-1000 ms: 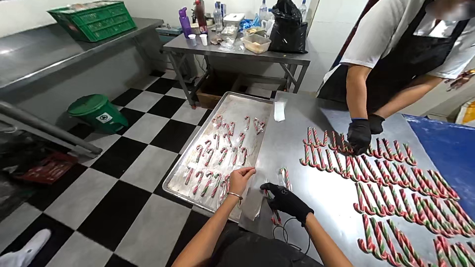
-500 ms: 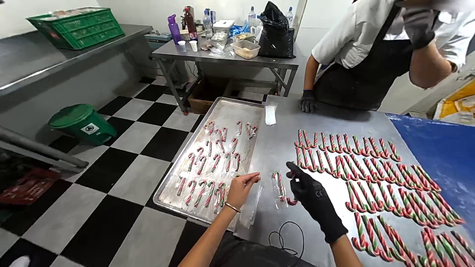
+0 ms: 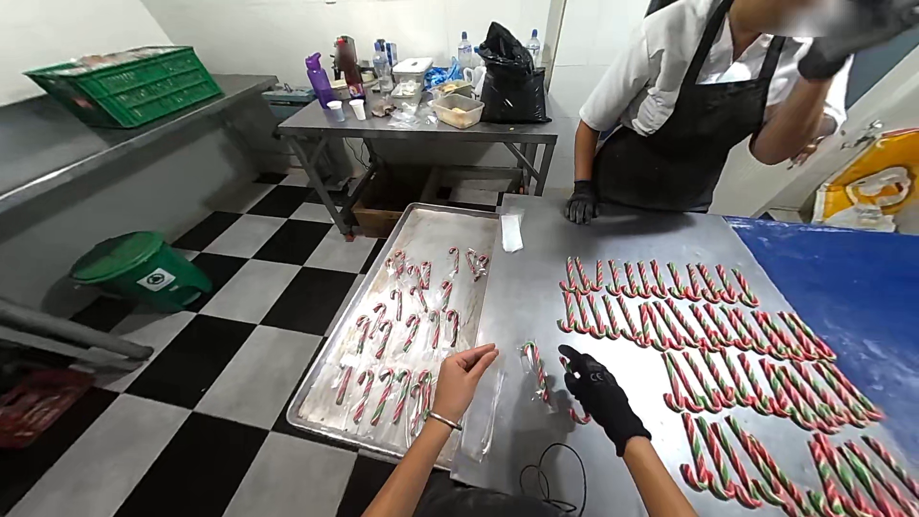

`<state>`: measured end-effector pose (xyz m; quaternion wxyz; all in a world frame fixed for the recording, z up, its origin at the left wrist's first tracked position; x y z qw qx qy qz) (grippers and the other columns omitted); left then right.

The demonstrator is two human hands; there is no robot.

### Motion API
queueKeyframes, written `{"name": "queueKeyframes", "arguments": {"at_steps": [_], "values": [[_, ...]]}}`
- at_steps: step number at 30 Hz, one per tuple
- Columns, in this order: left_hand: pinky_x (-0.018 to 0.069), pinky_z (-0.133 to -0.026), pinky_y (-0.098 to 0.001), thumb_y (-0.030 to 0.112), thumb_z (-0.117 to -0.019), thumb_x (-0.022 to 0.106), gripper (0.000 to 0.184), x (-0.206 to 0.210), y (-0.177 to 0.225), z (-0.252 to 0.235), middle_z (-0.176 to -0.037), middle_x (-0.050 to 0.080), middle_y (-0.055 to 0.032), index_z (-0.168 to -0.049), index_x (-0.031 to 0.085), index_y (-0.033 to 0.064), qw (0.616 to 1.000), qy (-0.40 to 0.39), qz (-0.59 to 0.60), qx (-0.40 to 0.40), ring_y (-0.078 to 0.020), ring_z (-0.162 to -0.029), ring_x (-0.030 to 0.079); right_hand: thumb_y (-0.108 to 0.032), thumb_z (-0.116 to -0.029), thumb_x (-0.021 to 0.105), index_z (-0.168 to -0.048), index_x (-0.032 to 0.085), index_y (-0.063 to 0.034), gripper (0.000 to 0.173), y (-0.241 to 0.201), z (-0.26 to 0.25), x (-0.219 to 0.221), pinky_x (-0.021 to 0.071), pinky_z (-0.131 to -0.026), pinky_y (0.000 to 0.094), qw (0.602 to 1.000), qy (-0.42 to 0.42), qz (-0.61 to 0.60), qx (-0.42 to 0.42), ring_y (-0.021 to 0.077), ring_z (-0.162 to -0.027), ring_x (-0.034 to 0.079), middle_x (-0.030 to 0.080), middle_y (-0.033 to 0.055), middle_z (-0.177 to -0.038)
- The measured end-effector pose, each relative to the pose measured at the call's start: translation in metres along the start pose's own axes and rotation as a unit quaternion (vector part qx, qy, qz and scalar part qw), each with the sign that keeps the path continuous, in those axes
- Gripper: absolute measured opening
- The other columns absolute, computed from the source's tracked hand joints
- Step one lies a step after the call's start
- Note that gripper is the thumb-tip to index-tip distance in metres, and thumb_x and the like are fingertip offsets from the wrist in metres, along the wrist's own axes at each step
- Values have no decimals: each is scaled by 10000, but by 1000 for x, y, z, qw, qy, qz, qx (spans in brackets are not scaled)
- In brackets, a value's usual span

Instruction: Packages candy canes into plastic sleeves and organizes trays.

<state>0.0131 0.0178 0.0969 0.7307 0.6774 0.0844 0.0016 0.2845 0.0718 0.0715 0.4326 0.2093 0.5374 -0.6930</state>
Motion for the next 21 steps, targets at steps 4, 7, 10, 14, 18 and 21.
{"name": "queueKeyframes", "arguments": {"at_steps": [4,7,10,14,18,21], "values": [[619,-809,-232,175,-876,811,142,2,12,7,-864,788,-8,-943,810,51,993,24,-15,114,-48,-809,744,-168,-954,675,-1449,548,-117,514,-56,47,-33,628,-700,312,936,144,-299,-115,146,-855,736,725,47,-1187],[618,-888,-274,226,-880,812,202,9,19,17,-944,798,-27,-991,818,57,977,20,-47,208,-78,-909,757,-102,-924,691,-1438,501,23,562,-102,89,-46,654,-782,337,859,277,-371,-221,193,-910,761,756,76,-1132],[606,-912,-299,261,-895,794,229,18,25,22,-989,800,-24,-1035,821,81,952,31,-69,298,-98,-937,758,-80,-903,705,-1352,560,87,501,-119,102,-43,645,-819,292,832,331,-339,-289,140,-938,757,764,68,-1107],[610,-932,-289,182,-915,772,219,25,32,27,-1038,792,-61,-1076,797,35,940,41,-48,335,-120,-981,758,-73,-926,683,-1281,651,42,375,-114,96,-26,623,-859,252,837,330,-295,-322,97,-972,740,756,65,-1132],[612,-897,-253,159,-911,764,222,24,20,29,-1001,795,-56,-1084,793,25,957,60,-75,274,-90,-924,763,-176,-965,630,-1229,725,-46,309,-97,92,-24,592,-904,258,884,311,-160,-310,97,-1034,722,748,52,-1185],[609,-920,-262,183,-934,749,276,24,10,31,-1044,791,-69,-1147,770,9,963,13,-90,253,-99,-954,762,-156,-946,668,-1169,743,-28,268,-90,96,-22,602,-871,228,887,304,-184,-296,79,-980,730,765,44,-1122]]}}
Point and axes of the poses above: each hand's wrist, its own z-axis away from the middle knuckle, its own x-axis out of the palm, y = z × x, the point moved 2 cm from there along -z, towards the middle knuckle
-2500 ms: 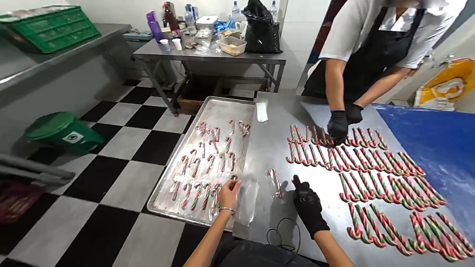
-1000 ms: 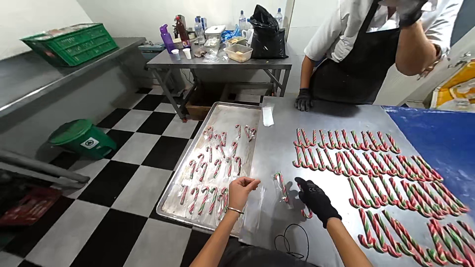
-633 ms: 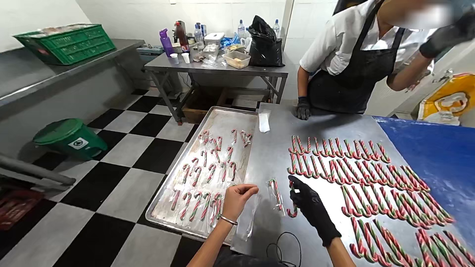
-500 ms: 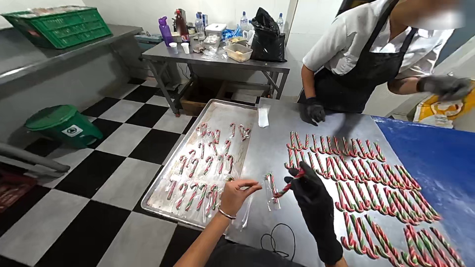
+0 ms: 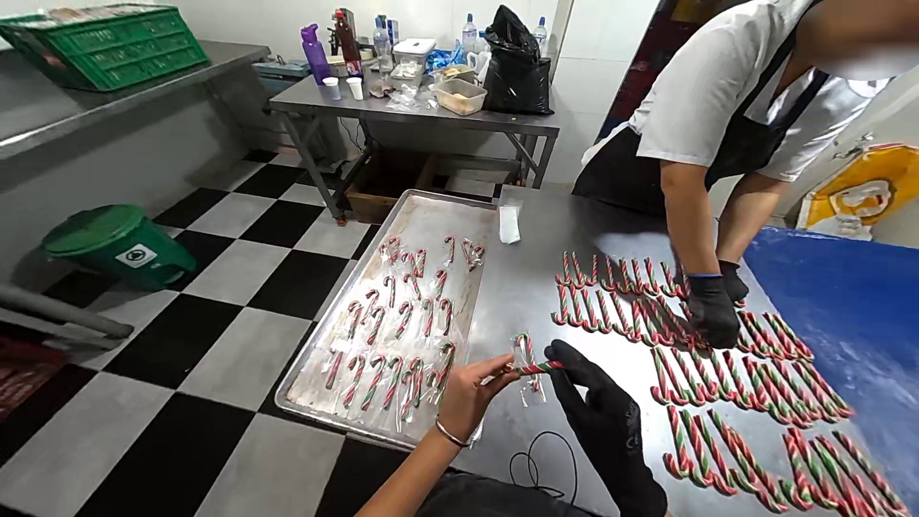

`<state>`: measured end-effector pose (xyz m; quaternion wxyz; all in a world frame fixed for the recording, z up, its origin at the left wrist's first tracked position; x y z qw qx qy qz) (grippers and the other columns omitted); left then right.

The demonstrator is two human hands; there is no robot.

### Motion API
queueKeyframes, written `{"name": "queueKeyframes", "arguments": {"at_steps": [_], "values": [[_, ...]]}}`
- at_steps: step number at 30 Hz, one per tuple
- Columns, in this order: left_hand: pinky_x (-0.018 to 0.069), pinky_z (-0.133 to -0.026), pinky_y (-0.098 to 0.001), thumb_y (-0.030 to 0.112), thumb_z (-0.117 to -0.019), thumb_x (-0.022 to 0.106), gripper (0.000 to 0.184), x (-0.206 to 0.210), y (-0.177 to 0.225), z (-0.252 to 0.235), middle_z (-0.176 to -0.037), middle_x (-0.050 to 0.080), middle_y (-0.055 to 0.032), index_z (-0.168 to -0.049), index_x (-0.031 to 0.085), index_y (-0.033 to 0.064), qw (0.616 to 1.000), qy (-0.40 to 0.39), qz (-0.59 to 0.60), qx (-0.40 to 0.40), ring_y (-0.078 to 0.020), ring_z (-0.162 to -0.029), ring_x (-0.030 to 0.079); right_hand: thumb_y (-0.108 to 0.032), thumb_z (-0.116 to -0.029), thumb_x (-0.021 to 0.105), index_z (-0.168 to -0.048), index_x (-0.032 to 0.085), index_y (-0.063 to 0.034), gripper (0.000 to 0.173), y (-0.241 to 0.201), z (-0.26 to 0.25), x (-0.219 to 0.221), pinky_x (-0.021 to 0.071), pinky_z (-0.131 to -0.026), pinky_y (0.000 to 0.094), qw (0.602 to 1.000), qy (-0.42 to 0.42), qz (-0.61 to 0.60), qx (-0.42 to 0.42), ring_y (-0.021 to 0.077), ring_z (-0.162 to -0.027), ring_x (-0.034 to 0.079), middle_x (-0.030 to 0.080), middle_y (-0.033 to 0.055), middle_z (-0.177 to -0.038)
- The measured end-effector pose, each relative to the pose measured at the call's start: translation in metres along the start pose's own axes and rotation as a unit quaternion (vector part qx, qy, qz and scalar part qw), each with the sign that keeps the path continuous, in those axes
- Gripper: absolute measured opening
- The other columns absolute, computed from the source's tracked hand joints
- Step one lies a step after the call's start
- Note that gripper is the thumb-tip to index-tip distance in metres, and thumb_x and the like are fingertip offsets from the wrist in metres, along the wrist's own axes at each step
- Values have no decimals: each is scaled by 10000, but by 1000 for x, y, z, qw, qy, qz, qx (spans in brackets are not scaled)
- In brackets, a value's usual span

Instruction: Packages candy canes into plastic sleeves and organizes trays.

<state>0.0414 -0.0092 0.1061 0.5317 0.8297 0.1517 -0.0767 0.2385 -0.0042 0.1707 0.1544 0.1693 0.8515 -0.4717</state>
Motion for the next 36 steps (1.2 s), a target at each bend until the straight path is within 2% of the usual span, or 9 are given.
{"name": "queueKeyframes", "arguments": {"at_steps": [5,9,13,16,21,26,30,33,36], "values": [[583,-961,-266,247,-1006,661,313,1,-9,-4,-1122,775,-75,-1204,746,20,985,-37,63,-156,-91,-1022,742,-46,-924,629,-1196,682,46,292,-8,-9,-20,618,-816,226,996,59,-67,21,95,-960,731,750,83,-1122],[630,-822,-288,136,-983,691,297,1,-9,-12,-953,781,-82,-1230,690,-29,922,-14,187,-339,-126,-833,760,-7,-935,588,-1234,643,55,310,-9,-19,-30,624,-811,247,994,55,-94,10,129,-956,732,750,78,-1092],[629,-839,-295,132,-967,712,392,-2,-2,-12,-976,785,-77,-1310,628,-37,919,-28,190,-345,-136,-852,765,-85,-974,560,-1397,551,11,435,-1,-14,-30,603,-719,246,985,-75,-105,112,106,-902,720,748,33,-1126],[609,-909,-302,168,-1000,678,291,-3,2,-16,-1054,773,-87,-1221,698,-21,910,-32,216,-354,-142,-954,751,-75,-983,566,-1391,576,-5,414,5,-6,-22,589,-708,252,977,-107,-122,139,106,-897,709,742,48,-1153],[614,-843,-246,208,-971,711,202,-8,11,-19,-908,785,-8,-1045,784,35,960,-24,154,-233,-55,-836,744,42,-937,582,-1278,599,126,352,-13,-17,-28,619,-832,262,991,-28,-127,36,141,-993,725,733,126,-1141],[597,-946,-281,207,-942,745,228,-7,18,-15,-1028,792,-64,-1067,797,24,998,0,68,5,-92,-987,750,20,-945,595,-1215,690,-48,294,-39,-28,-29,600,-923,262,990,10,-134,-40,112,-1070,707,743,29,-1145],[605,-938,-279,111,-932,747,199,-1,29,-17,-1054,787,-78,-1096,780,5,992,26,78,93,-111,-990,753,-31,-964,585,-1169,718,-24,245,-28,-27,-15,580,-960,249,994,-11,-93,-56,103,-1107,698,743,57,-1168],[614,-927,-283,106,-964,709,152,2,34,-12,-1033,790,-71,-1049,789,9,992,29,81,97,-114,-978,756,-142,-972,612,-1251,724,-92,305,-14,-16,-7,562,-1009,350,989,-107,56,-87,197,-1197,674,677,106,-1341],[610,-913,-262,123,-957,718,142,13,32,0,-1018,788,-70,-1014,794,17,994,13,85,60,-101,-969,751,-321,-916,718,-1545,412,-34,756,0,10,-1,592,-880,416,946,-311,65,56,256,-1196,658,408,207,-1584]]}}
Point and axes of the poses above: each hand's wrist, its own z-axis away from the middle knuckle, its own x-axis out of the palm, y = z × x, the point moved 2 cm from there along -z, towards the middle knuckle
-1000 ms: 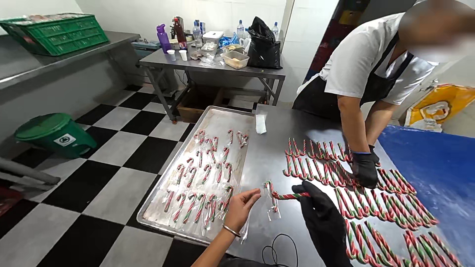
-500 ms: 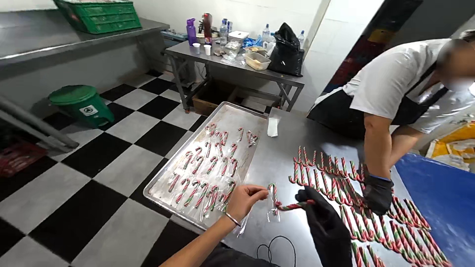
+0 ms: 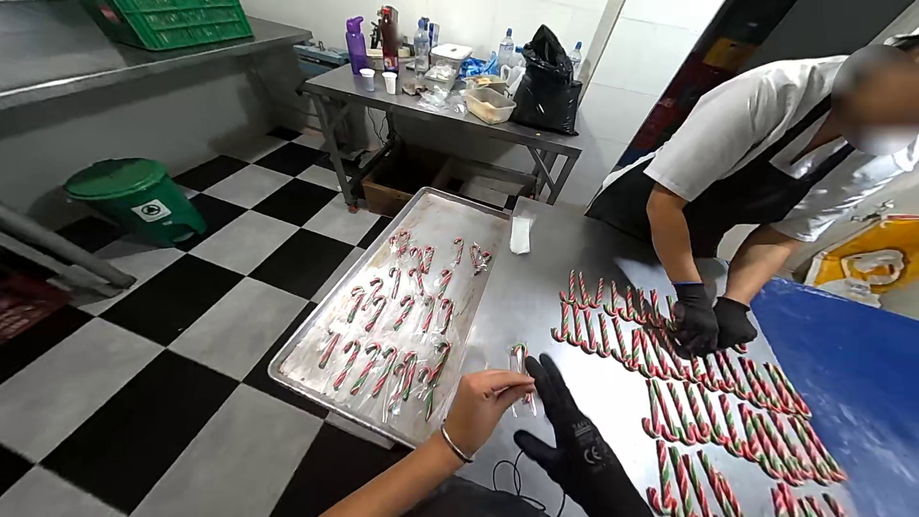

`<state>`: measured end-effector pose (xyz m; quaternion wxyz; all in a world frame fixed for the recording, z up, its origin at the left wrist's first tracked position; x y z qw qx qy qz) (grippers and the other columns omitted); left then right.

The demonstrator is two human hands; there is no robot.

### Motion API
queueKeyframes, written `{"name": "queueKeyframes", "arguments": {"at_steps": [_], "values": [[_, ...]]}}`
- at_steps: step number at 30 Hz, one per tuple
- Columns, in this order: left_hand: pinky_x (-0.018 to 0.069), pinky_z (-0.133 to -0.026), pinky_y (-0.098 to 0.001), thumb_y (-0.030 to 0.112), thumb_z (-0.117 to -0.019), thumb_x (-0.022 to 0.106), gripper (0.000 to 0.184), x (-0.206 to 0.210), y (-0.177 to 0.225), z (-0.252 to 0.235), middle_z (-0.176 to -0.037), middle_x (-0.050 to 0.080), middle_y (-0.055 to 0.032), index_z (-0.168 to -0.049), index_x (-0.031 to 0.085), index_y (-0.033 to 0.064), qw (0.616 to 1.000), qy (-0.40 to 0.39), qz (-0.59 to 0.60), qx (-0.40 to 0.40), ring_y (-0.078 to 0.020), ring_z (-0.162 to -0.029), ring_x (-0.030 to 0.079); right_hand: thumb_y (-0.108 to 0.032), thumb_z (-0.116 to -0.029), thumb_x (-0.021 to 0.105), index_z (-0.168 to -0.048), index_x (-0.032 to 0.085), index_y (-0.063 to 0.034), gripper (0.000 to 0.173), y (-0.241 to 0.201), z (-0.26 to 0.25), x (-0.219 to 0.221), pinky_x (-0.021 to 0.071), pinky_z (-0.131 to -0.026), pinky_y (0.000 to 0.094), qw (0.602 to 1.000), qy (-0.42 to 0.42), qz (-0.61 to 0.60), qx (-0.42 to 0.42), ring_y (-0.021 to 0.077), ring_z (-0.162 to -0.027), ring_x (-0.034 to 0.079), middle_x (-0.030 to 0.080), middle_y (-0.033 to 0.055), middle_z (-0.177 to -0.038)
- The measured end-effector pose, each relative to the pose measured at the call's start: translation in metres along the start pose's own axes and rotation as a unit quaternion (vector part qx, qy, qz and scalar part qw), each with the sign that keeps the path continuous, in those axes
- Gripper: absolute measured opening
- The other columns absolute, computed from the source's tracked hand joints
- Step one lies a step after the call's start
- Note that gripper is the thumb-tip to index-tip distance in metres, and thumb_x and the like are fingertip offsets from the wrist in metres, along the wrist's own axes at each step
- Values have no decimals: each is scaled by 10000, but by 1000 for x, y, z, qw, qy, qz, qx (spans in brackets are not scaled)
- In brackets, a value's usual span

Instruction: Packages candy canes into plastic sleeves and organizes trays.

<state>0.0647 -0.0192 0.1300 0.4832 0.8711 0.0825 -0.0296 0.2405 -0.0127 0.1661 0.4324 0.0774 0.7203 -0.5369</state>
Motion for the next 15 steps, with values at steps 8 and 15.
{"name": "queueKeyframes", "arguments": {"at_steps": [8,15], "values": [[522,-1031,-434,391,-958,708,483,-32,-63,2,-1317,631,-217,-1261,687,16,926,-83,-138,-342,-311,-1206,631,-139,-954,657,-1153,751,-50,236,50,18,7,597,-710,282,967,184,-109,141,71,-756,707,773,28,-971],[496,-1051,-497,361,-947,740,450,-52,-156,28,-1158,717,-196,-1183,704,-21,851,-76,-235,-464,-317,-1134,675,-125,-959,658,-1176,757,-29,257,130,15,69,580,-967,424,931,319,-42,170,221,-1058,740,755,117,-1173]]}}
Point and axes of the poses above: each hand's wrist, its own z-axis away from the middle knuckle, its own x-axis out of the palm, y = z × x, the point moved 2 cm from there along -z, towards the middle knuckle
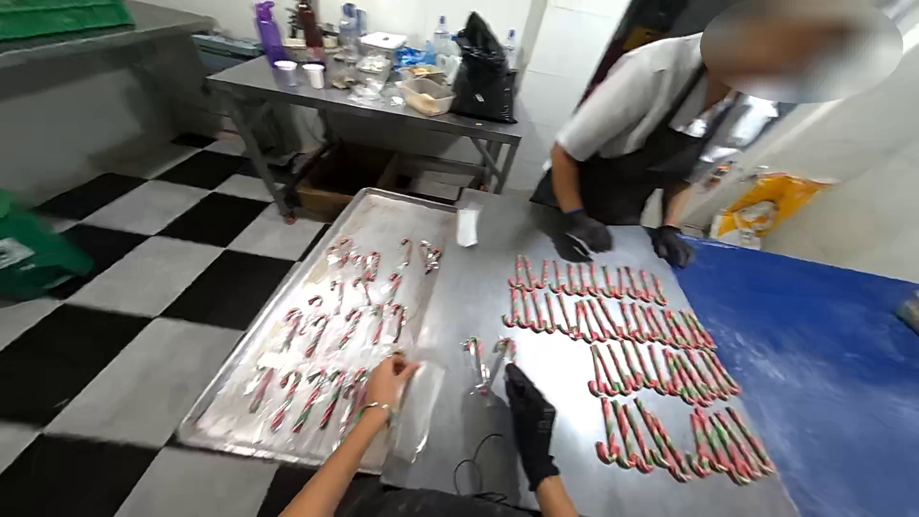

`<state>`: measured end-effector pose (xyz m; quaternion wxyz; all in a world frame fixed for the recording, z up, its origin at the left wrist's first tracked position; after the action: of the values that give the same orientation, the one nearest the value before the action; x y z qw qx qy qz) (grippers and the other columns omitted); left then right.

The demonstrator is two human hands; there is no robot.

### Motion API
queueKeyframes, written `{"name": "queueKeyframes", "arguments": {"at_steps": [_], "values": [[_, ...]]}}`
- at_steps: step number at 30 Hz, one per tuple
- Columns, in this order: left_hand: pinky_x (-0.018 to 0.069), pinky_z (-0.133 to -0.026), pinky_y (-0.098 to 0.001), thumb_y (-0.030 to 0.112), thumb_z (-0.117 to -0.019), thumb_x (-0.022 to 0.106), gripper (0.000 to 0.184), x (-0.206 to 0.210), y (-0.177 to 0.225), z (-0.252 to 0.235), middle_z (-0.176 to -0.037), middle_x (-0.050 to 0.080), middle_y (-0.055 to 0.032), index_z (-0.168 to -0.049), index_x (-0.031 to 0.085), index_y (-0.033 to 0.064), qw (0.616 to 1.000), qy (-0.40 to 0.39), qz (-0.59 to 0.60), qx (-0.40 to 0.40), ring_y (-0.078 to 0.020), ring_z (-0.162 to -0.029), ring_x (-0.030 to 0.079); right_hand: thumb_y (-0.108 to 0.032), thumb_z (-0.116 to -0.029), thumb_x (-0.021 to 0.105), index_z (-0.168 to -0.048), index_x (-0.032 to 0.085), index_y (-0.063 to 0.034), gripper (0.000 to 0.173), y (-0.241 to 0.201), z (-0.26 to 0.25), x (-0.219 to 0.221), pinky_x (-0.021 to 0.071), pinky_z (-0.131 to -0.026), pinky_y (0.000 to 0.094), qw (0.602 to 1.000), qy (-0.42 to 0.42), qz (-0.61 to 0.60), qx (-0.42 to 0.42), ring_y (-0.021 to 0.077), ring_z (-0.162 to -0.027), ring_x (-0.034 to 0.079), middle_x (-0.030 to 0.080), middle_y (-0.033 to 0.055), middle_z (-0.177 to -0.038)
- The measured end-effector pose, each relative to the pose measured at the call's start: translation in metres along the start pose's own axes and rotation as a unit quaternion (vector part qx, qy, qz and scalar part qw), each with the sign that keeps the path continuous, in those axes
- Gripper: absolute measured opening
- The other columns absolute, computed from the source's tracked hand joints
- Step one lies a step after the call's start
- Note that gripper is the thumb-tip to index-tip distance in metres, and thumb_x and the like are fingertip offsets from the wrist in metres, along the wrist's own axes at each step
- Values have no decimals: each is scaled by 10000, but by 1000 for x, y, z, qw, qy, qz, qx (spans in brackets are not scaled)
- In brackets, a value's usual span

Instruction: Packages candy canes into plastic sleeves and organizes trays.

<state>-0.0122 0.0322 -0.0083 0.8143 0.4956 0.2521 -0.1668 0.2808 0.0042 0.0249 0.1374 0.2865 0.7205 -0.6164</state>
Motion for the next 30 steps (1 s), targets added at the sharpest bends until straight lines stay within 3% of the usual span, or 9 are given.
{"name": "queueKeyframes", "arguments": {"at_steps": [3,5,7,10,12,18,22,25,30], "values": [[541,-995,-460,254,-968,727,294,-1,-12,-2,-1089,756,-141,-1154,741,27,998,28,49,32,-246,-1035,723,-439,-899,696,-1286,719,-114,506,21,14,-4,452,-1108,517,984,-29,154,-88,267,-1241,645,706,62,-1300],[545,-986,-432,190,-999,679,288,1,-16,1,-1122,751,-139,-1236,712,31,994,29,95,51,-225,-1025,726,-618,-905,597,-1343,675,-128,662,34,0,-26,356,-1163,597,951,-22,277,-133,320,-1337,568,659,65,-1379],[553,-967,-414,150,-1020,636,256,1,-16,7,-1127,749,-140,-1230,711,24,990,37,124,57,-209,-1006,726,-470,-977,528,-1368,648,-57,581,51,-39,-57,380,-1141,596,929,-2,359,-93,366,-1317,576,647,145,-1380],[526,-935,-482,260,-1036,630,298,-7,-4,16,-1067,753,-161,-1155,744,13,993,50,99,28,-250,-957,715,-298,-1046,496,-1466,522,-1,515,72,-99,-88,401,-1115,562,916,-34,381,122,399,-1319,552,589,246,-1404],[537,-920,-430,248,-1037,624,275,-13,1,23,-1027,769,-113,-1128,764,29,991,62,112,34,-190,-929,721,-237,-1083,420,-1529,418,10,509,69,-116,-84,352,-1150,569,886,-90,400,219,430,-1380,479,508,280,-1473],[592,-757,-235,200,-933,743,159,-27,29,42,-815,776,-1,-959,788,50,976,89,170,103,-34,-735,724,-107,-1047,420,-1540,427,-30,499,18,-72,-23,435,-1062,552,880,-145,433,129,416,-1270,573,577,260,-1395],[592,-859,-267,258,-1015,634,268,-26,34,41,-1010,783,-25,-1158,759,70,976,42,142,161,-68,-881,737,-183,-997,543,-1569,380,-56,609,17,-74,-16,460,-1020,580,899,-138,396,128,430,-1248,582,562,261,-1405],[574,-880,-262,256,-1017,640,261,-25,45,43,-1043,778,-23,-1157,765,75,976,15,160,145,-56,-905,722,-148,-1030,493,-1589,316,-35,597,8,-89,-9,451,-1036,556,880,-145,419,169,429,-1232,586,594,274,-1332],[627,-806,-250,177,-878,797,153,-27,64,53,-862,788,-17,-959,803,48,953,41,223,201,-72,-799,752,-89,-1051,433,-1596,268,-19,574,-2,-88,0,479,-1014,548,872,-154,416,208,448,-1235,578,544,303,-1367]]}}
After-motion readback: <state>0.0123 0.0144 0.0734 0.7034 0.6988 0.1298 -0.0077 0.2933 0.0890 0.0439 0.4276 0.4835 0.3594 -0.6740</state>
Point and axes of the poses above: each hand's wrist, its own z-axis away from the middle knuckle, its own x-axis out of the palm, y = z × x, the point moved 2 cm from there along -z, towards the middle knuckle
